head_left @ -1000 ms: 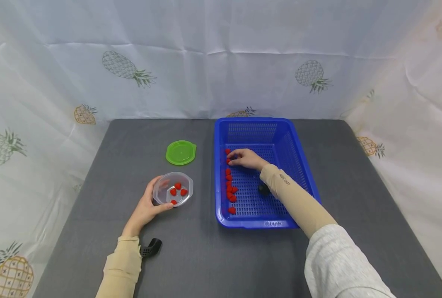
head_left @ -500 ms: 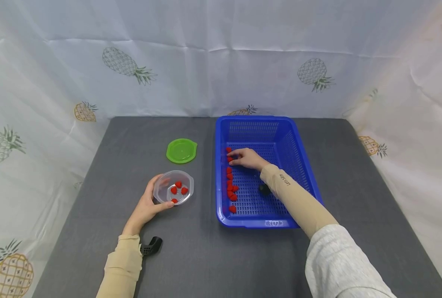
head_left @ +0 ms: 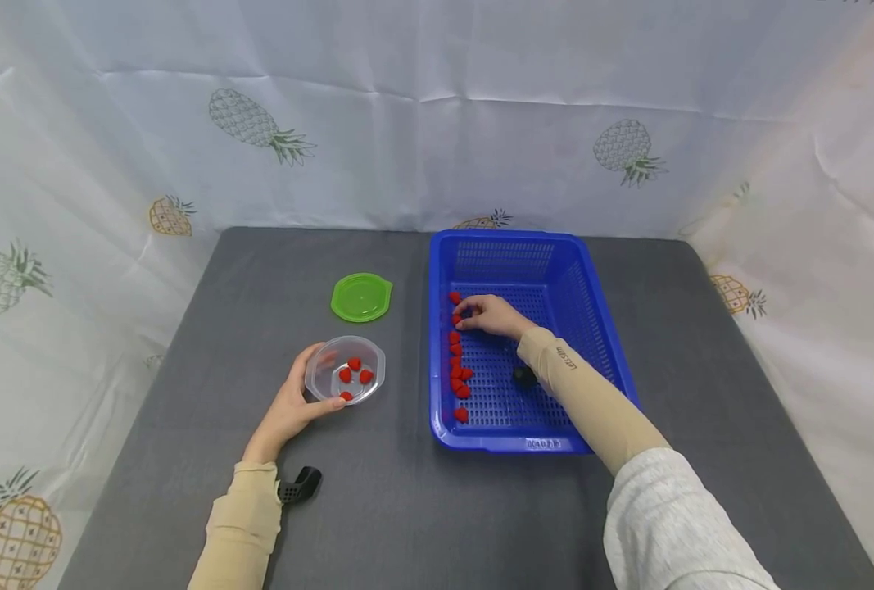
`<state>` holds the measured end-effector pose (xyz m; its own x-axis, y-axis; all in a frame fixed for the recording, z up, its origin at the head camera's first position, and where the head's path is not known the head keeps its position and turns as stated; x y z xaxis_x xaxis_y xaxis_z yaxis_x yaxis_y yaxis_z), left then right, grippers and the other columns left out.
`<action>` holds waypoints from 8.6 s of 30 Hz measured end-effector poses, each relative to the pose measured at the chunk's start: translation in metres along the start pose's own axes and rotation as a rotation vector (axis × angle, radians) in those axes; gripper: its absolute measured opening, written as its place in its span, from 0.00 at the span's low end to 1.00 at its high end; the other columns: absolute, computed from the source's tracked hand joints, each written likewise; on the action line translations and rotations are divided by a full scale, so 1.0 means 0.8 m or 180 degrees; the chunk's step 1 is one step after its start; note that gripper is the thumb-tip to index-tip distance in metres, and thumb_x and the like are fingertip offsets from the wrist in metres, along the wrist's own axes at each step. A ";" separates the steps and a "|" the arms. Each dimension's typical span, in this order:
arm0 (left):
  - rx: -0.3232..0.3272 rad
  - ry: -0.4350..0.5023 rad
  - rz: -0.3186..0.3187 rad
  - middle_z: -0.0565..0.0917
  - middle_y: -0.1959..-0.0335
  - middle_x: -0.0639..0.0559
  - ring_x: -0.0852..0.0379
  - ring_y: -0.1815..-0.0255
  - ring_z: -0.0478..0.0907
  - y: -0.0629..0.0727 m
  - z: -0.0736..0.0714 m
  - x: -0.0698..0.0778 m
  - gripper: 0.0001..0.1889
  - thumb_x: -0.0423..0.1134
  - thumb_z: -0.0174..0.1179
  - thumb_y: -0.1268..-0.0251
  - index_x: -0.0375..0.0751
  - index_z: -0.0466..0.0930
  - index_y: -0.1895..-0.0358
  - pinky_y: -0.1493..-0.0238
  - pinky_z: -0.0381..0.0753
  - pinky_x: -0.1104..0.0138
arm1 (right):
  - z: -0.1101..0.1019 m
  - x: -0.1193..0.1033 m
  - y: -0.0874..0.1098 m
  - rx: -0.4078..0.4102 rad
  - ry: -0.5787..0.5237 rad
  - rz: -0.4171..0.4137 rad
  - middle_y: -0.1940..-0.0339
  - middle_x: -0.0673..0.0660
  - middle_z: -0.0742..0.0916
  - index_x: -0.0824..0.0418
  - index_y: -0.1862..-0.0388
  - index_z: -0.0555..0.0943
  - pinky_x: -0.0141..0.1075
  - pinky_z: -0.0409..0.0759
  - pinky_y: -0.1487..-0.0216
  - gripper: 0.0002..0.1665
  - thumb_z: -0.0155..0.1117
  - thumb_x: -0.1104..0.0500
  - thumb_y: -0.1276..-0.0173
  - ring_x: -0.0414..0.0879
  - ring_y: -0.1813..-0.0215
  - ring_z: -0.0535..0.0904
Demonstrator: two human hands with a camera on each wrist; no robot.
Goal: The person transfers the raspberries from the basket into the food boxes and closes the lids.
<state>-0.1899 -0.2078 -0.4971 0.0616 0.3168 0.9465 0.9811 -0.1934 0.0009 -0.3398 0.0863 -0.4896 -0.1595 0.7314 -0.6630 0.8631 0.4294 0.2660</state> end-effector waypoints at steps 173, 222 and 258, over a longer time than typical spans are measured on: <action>0.0023 -0.0164 -0.0343 0.50 0.26 0.42 0.42 0.27 0.48 0.002 0.003 -0.006 0.52 0.39 0.69 0.50 0.49 0.42 0.27 0.32 0.50 0.38 | 0.120 -0.275 -0.013 -0.1997 -0.0520 -0.1387 0.88 0.47 0.65 0.62 0.52 0.80 0.29 0.63 0.75 0.17 0.66 0.65 0.42 0.39 0.82 0.56; 0.0082 -0.0129 -0.0328 0.52 0.26 0.44 0.43 0.27 0.50 0.001 0.000 -0.003 0.51 0.38 0.71 0.52 0.52 0.44 0.27 0.32 0.50 0.38 | 0.148 -0.239 -0.031 -0.1972 0.0453 -0.0932 0.45 0.52 0.80 0.56 0.56 0.83 0.28 0.71 0.56 0.17 0.68 0.66 0.46 0.45 0.50 0.70; 0.0104 -0.0231 -0.0342 0.51 0.26 0.43 0.42 0.27 0.49 0.001 -0.001 -0.009 0.51 0.39 0.70 0.52 0.51 0.44 0.27 0.32 0.49 0.37 | 0.141 -0.240 -0.026 -0.2113 -0.0108 -0.0871 0.45 0.55 0.81 0.55 0.48 0.81 0.28 0.73 0.58 0.22 0.66 0.64 0.44 0.41 0.58 0.70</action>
<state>-0.1898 -0.2112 -0.5036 -0.0322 0.4008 0.9156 0.9881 -0.1249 0.0894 -0.2736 -0.1226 -0.4468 -0.3043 0.5392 -0.7853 0.3191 0.8344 0.4493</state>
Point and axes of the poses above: each hand's wrist, its own y-axis away from the middle knuckle, its own z-axis out of the palm, x = y × z, the point moved 9 cm from there along -y, towards the middle knuckle
